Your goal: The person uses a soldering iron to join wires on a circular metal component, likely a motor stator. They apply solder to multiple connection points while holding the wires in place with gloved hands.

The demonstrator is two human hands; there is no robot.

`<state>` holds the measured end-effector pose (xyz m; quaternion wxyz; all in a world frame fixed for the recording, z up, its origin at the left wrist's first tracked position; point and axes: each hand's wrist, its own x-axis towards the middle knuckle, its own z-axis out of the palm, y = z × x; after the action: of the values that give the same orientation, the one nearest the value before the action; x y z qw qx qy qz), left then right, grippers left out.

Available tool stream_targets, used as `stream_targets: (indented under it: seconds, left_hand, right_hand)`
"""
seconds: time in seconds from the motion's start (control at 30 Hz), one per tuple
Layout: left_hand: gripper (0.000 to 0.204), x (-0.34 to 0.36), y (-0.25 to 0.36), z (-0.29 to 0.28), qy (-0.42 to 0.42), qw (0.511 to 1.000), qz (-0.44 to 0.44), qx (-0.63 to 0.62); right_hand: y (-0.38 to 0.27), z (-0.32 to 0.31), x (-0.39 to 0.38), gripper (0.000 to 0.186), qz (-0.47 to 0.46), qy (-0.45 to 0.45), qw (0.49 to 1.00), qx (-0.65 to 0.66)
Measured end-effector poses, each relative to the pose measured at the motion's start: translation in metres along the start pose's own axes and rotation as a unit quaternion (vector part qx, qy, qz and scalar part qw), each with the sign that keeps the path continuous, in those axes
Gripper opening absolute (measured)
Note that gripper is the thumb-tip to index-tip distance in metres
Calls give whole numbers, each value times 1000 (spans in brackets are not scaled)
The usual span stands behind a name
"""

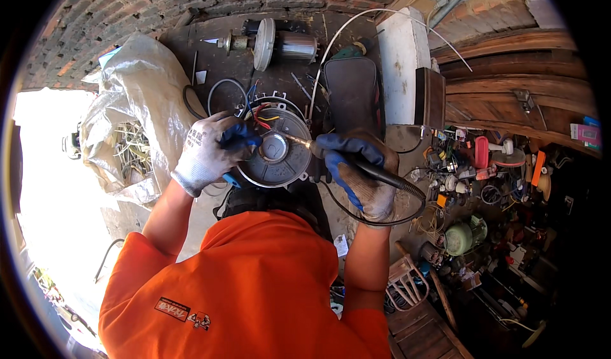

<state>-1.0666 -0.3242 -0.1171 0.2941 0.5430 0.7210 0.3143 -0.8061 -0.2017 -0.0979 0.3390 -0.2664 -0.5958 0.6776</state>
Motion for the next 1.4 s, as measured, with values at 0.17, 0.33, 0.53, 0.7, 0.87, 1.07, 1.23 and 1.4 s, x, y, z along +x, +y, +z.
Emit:
stream_targets:
  seconds: [0.17,0.33,0.53,0.7,0.87,1.07,1.23,1.4]
  left_hand:
    - [35,0,-1,0,-4,1000,-13,-2]
    - [35,1,4,-1,-11,1000,-21,-1]
    - [35,2,4,0,-4,1000,-10,-4]
    - [30,1,4,-1,-9,1000,-5,20]
    - [35,1,5,2,-4,1000,-7,-5]
    - [36,1,6,2,-9,1000,-9,2]
    - [31,1,7,0,-18,1000,-17,13]
    - [34,0,5,2,2,1000,5,4]
  right_hand:
    - [1,-1,1,21,-9,-9,1000,-12]
    - [1,-3,1,19,-3,-13,1000,7]
    - [1,0,2,19,-24,-5,1000,2]
    - [-1,0,3,20,-27,-9,999,-44]
    - [0,1,2,20,-26,1,999,-25]
    - [2,1,1,21,-21,8,999,-25]
    - [1,-1,1,21,-18,-3,999,-28]
    - [1,0,2,21,-20,-3,1000,-19]
